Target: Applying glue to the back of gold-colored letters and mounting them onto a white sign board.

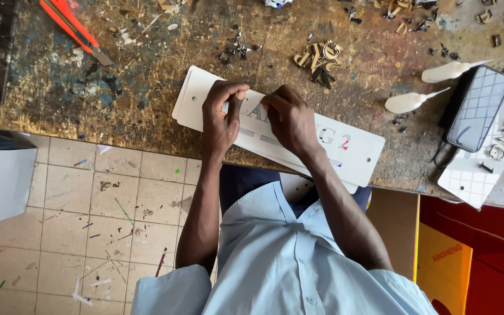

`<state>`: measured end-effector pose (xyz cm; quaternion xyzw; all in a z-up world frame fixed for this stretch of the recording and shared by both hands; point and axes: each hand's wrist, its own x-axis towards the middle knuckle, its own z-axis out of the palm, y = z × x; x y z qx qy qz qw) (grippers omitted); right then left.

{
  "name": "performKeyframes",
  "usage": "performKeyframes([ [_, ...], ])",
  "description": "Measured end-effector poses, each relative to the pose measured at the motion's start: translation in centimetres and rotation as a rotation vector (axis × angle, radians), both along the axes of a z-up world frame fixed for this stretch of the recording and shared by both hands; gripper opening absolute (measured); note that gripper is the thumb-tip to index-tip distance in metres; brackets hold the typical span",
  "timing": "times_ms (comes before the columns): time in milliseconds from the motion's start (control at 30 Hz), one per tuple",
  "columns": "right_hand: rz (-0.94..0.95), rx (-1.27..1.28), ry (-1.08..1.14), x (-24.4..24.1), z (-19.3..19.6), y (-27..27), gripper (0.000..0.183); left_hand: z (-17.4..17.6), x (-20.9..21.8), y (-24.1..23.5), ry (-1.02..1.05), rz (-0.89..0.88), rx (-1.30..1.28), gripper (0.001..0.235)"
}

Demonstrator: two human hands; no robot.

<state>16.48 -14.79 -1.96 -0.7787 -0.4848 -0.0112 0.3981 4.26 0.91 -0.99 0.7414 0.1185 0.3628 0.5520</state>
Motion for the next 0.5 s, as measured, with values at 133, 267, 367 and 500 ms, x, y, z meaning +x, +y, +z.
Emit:
performKeyframes([
  [133,-0.016,-0.007,-0.197,-0.7,-1.0,-0.1,0.014,0.2,-0.3,-0.3,0.013,0.013,0.004,0.018],
  [267,-0.023,-0.017,-0.297,-0.7,-1.2,-0.3,0.012,0.0,-0.1,-0.2,0.029,0.017,0.012,0.016],
  [367,0.004,-0.030,-0.292,-0.7,-1.1,-0.5,0.012,0.3,-0.2,-0.3,0.046,0.010,-0.008,0.014],
  [500,-0.026,-0.010,-0.239,-0.7,-1.3,0.0,0.013,0.4,-0.5,-0.4,0.059,0.016,-0.009,0.012],
])
